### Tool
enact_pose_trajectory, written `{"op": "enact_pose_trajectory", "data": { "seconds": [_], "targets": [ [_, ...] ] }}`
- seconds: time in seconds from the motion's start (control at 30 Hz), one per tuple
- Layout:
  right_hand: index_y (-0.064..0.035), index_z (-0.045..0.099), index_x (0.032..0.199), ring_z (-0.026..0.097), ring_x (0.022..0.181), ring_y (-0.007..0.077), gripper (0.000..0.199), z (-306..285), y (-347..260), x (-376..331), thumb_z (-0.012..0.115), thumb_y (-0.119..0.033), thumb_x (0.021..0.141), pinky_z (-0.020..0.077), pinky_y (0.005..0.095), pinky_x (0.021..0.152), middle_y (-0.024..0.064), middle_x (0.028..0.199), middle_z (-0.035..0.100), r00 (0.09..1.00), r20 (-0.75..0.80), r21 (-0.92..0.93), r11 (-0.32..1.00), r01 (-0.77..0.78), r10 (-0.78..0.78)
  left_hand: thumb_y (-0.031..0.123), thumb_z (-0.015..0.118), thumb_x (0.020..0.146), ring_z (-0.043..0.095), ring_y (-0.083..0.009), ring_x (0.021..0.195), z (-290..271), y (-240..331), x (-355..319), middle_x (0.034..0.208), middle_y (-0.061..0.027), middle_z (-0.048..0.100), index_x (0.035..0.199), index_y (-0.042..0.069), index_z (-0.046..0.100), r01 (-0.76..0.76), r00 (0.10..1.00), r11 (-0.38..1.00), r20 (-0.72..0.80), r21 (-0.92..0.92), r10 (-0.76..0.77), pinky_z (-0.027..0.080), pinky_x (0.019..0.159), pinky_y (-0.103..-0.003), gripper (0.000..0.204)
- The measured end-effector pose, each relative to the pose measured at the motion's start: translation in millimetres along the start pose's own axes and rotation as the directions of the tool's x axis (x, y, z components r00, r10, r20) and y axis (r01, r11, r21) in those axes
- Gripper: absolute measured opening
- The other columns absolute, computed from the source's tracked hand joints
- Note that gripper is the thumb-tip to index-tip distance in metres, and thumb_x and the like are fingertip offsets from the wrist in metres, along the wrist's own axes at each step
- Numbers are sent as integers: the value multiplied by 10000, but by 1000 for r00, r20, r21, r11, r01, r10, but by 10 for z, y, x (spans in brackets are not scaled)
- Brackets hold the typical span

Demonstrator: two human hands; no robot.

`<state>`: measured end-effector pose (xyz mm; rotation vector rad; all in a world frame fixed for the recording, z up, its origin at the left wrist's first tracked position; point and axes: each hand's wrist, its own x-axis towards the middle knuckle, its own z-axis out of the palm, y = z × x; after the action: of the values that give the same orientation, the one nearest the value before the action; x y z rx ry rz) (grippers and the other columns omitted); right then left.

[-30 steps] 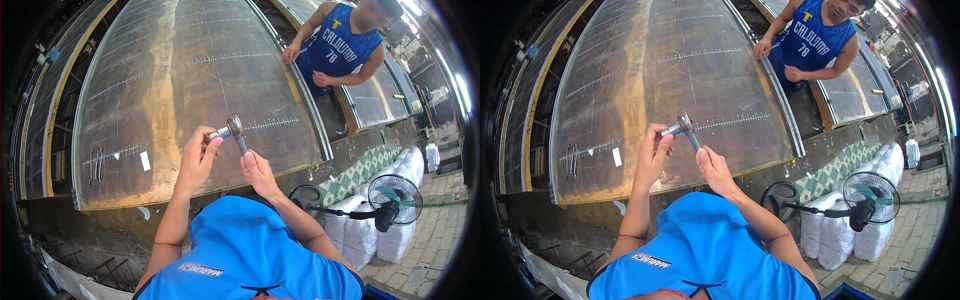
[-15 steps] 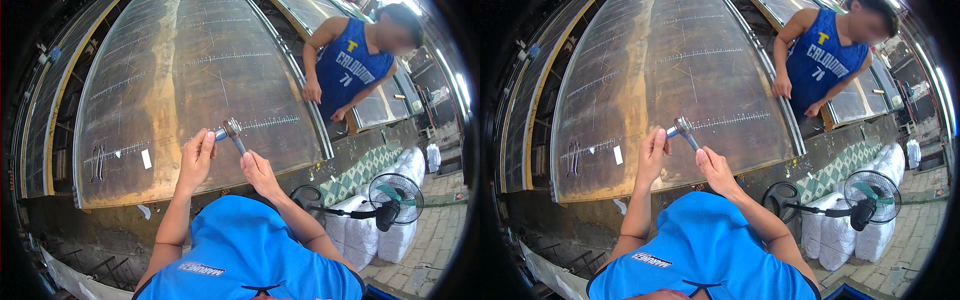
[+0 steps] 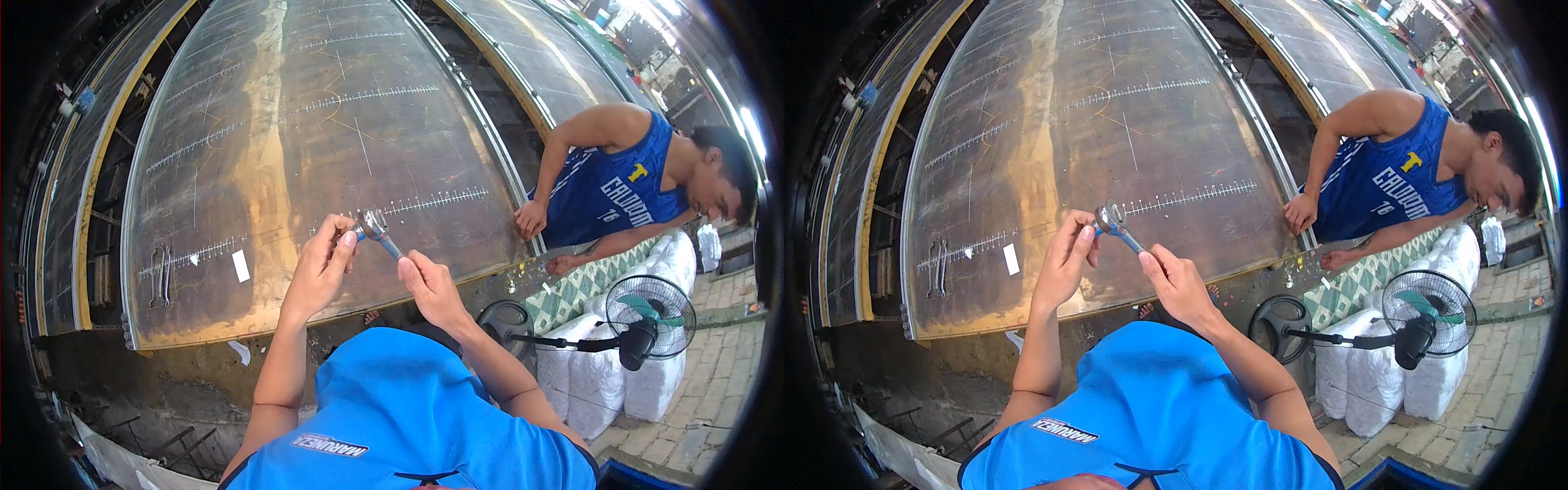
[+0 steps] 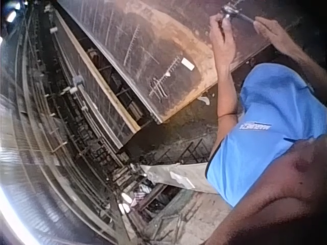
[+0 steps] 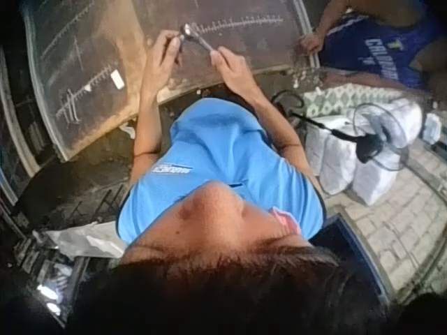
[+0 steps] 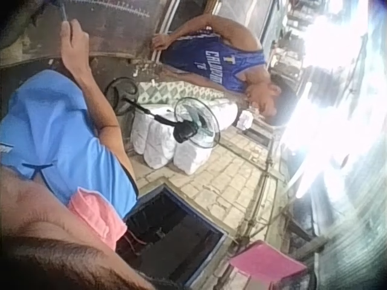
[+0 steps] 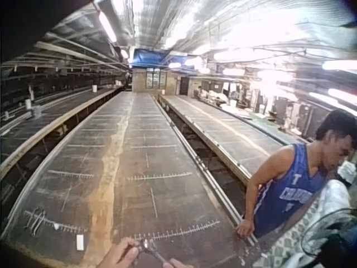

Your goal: Assembling and tightening bolts on large metal industrial frames using a ratchet and socket.

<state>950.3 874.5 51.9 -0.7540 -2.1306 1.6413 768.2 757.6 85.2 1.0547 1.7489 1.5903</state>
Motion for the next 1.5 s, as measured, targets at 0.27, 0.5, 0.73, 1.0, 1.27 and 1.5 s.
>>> {"op": "enact_pose_trajectory", "data": {
  "seconds": [0.27, 0.5, 0.73, 1.0, 1.27, 1.5],
  "targets": [
    [4, 549, 902, 417, 548, 166, 399, 61, -78, -148, 515, -349, 1085, 362, 374, 534, 112, 597, 448, 999, -51, -75, 997, 12, -16, 301, 523, 1087, 551, -89, 689, -98, -227, -40, 774, 3, 576, 1039, 75, 598, 210, 965, 947, 208, -241, -161, 454, 610, -265, 243],
    [1, 552, 901, 409, 557, 151, 400, 49, -8, -390, 514, -352, 1084, 353, 376, 534, 111, 596, 441, 996, -82, -37, 998, -48, 45, 57, 672, 982, 589, -77, 822, 120, -133, -216, 1072, -22, 616, 1204, 76, 522, 37, 996, 971, 86, -238, -17, 496, 638, -232, 268],
    [8, 554, 897, 410, 556, 172, 417, 203, -17, -839, 511, -363, 1083, 360, 381, 539, 132, 599, 443, 986, -156, -3, 998, -57, 56, 212, 604, 1052, 549, -57, 741, 18, -281, -448, 918, 1, 598, 1144, 60, 542, 189, 951, 972, 272, -141, -146, 475, 593, -231, 189],
    [16, 560, 896, 454, 567, 152, 452, 513, -31, -1579, 495, -388, 1088, 378, 383, 545, 119, 596, 471, 968, -233, 71, 994, -81, 96, 129, 718, 964, 591, -85, 814, 183, 41, -1128, 1006, -21, 611, 1153, 75, 544, 46, 973, 983, 232, -177, -4, 473, 659, -231, 262],
    [-80, 548, 848, 311, 526, 11, 403, 1102, 67, -2173, 463, -374, 1110, 254, 231, 465, -90, 611, 384, 976, -29, 517, 839, -170, 215, 241, 617, 1037, 619, -104, 884, -181, 131, -1935, 1112, -40, 582, 1208, 64, 539, 34, 987, 997, 161, -63, -23, 525, 711, -261, 259],
    [-76, 510, 884, 284, 461, 9, 412, 1627, -29, -2453, 443, -411, 1114, 234, 199, 398, -80, 607, 362, 966, 135, 622, 740, -255, 220, 261, 644, 1024, 615, -90, 707, -627, 211, -2476, 809, -49, 671, 1004, 21, 662, 103, 974, 966, 171, 236, -146, 506, 649, -265, 242]
  ]
}}
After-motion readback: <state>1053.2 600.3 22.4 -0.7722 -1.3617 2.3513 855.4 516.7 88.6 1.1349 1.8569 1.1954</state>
